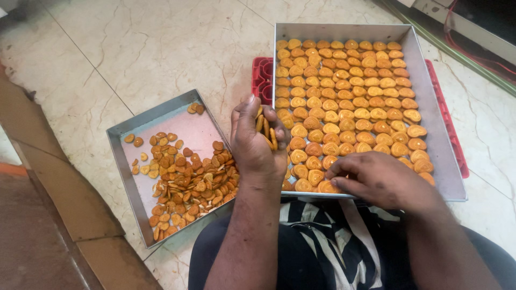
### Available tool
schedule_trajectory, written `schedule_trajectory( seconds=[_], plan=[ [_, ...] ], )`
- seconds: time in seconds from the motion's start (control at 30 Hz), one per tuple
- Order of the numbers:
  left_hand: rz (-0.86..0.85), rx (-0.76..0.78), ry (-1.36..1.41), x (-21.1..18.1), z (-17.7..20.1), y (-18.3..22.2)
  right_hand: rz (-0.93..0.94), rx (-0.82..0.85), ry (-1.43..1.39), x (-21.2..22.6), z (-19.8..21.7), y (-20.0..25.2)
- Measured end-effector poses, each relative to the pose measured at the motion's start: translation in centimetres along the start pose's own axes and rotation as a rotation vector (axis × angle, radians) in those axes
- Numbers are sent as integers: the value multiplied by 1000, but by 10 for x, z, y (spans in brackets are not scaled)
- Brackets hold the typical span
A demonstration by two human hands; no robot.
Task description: The person sorts cookies from one tray to another by hand, moving them one at a time while seated.
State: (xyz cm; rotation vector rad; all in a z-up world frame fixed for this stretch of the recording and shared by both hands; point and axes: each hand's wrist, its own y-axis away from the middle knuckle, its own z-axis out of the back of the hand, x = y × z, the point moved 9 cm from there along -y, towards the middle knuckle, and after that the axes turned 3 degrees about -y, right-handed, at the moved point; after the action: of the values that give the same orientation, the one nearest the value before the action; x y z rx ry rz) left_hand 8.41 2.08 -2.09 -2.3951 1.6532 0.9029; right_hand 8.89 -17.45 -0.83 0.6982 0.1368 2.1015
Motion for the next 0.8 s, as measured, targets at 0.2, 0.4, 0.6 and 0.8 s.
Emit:
schedule_trajectory(
  seconds=[0.2,0.4,0.6,0.8],
  plan=[
    [-4,11,-10,-1,-1,0,-107,76,29,10,-4,-4],
    [42,37,-13,9,1,-2,-162,128,-20,6,-9,-6],
    [191,223,243,33,-12,-3,76,-92,-56,14,2,-6],
    [199,183,219,56,-16,12,230,-615,-310,32,26,19]
  ],
)
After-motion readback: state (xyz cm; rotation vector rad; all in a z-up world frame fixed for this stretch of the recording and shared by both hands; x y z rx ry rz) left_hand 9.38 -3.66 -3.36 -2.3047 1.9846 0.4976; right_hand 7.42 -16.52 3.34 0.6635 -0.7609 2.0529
